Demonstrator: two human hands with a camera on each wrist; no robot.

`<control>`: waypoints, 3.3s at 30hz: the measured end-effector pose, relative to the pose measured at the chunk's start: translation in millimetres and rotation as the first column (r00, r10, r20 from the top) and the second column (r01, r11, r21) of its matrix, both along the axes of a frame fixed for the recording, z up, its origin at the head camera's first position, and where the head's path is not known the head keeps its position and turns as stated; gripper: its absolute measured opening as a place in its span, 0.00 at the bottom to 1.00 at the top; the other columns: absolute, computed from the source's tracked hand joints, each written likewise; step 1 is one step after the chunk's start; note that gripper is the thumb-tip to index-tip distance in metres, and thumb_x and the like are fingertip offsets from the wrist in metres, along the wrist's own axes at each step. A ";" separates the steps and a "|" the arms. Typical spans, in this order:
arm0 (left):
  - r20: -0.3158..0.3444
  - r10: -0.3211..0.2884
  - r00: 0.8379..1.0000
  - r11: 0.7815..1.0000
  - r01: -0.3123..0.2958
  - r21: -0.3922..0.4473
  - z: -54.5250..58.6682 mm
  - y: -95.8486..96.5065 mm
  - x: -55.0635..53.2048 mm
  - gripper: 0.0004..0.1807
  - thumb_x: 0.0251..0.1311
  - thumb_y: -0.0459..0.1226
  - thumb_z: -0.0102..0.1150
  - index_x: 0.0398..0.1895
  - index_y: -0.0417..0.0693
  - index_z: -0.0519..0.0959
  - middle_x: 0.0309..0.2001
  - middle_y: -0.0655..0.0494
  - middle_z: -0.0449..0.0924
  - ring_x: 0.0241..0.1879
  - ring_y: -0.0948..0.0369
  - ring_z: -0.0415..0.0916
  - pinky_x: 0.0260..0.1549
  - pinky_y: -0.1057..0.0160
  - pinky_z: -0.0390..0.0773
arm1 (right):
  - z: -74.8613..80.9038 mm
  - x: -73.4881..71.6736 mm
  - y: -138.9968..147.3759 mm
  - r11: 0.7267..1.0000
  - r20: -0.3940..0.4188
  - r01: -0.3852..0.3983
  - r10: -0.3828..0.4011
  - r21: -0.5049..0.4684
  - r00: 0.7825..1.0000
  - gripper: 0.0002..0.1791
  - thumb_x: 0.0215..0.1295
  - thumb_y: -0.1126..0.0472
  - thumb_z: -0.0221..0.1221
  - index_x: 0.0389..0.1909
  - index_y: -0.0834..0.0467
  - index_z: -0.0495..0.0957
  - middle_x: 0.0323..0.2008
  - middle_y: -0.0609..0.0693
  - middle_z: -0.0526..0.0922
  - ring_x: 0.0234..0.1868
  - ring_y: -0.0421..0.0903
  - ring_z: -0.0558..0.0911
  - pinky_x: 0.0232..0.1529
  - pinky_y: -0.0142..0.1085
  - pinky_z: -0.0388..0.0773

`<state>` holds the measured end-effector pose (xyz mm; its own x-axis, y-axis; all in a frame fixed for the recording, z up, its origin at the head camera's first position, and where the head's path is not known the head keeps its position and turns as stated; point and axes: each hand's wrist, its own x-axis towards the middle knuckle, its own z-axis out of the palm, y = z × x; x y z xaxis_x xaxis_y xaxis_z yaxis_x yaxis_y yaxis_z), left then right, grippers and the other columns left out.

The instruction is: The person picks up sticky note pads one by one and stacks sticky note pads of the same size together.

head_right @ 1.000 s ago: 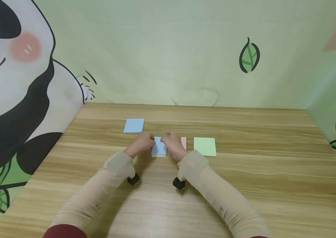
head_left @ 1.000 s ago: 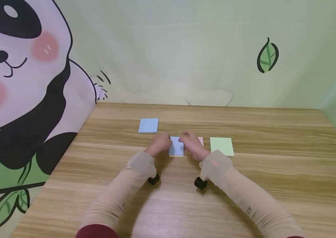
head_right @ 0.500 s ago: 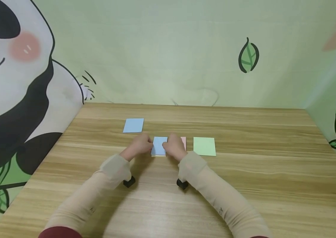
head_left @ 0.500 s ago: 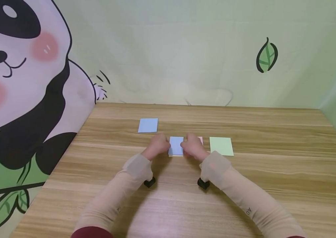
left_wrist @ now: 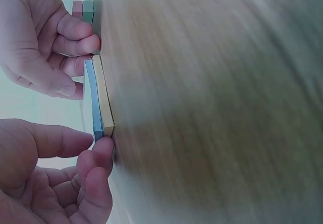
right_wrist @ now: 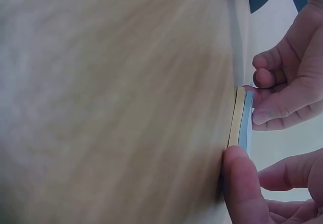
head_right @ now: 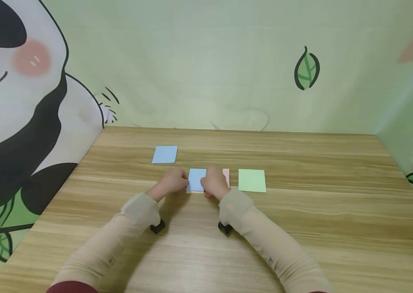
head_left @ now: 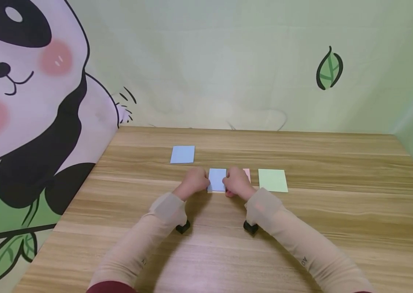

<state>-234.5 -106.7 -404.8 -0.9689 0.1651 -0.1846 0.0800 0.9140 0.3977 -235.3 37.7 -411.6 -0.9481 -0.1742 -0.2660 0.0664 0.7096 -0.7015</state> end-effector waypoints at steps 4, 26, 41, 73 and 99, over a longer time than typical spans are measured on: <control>0.022 0.003 1.000 1.000 -0.003 0.014 1.5 0.6 2.2 0.13 0.46 0.31 0.51 0.07 0.46 0.69 0.09 0.60 0.60 0.12 0.64 0.58 0.11 0.71 0.56 | -0.2 -0.2 -0.3 1.000 0.011 0.010 -0.010 -0.006 1.000 0.12 0.59 0.65 0.49 0.16 0.61 0.67 0.10 0.50 0.72 0.08 0.39 0.72 0.13 0.28 0.72; -0.071 -0.110 0.991 0.985 0.099 -0.138 16.9 1.8 11.3 0.16 0.50 0.34 0.51 0.08 0.50 0.62 0.10 0.62 0.57 0.13 0.65 0.55 0.12 0.69 0.55 | 20.2 -9.3 3.3 0.971 -0.286 -0.085 0.149 0.225 0.947 0.20 0.54 0.66 0.47 0.06 0.54 0.57 0.08 0.43 0.57 0.11 0.39 0.57 0.13 0.28 0.52; 0.003 -0.266 0.964 0.936 0.259 -0.237 16.6 5.8 26.1 0.07 0.48 0.35 0.56 0.19 0.46 0.69 0.17 0.58 0.65 0.16 0.64 0.61 0.13 0.69 0.60 | 17.0 -34.6 -13.6 0.956 -0.304 -0.187 0.252 0.226 0.919 0.11 0.56 0.67 0.48 0.22 0.62 0.78 0.17 0.48 0.69 0.21 0.42 0.66 0.21 0.27 0.60; -0.083 -0.292 0.953 0.931 0.263 -0.254 1.1 5.9 21.6 0.13 0.46 0.34 0.55 0.12 0.50 0.63 0.15 0.57 0.64 0.17 0.63 0.58 0.14 0.68 0.58 | 2.8 -34.2 -22.3 0.934 -0.289 -0.292 0.343 0.206 0.894 0.11 0.55 0.66 0.49 0.32 0.64 0.80 0.31 0.55 0.80 0.29 0.46 0.74 0.26 0.29 0.68; -0.073 -0.306 0.949 0.942 0.291 -0.167 -1.3 0.7 20.3 0.12 0.47 0.34 0.57 0.14 0.47 0.65 0.15 0.59 0.63 0.17 0.63 0.59 0.16 0.69 0.59 | -65.4 -82.5 -24.1 0.945 -0.297 -0.300 0.325 0.129 0.898 0.22 0.53 0.68 0.43 0.50 0.65 0.72 0.49 0.59 0.76 0.45 0.50 0.76 0.43 0.37 0.73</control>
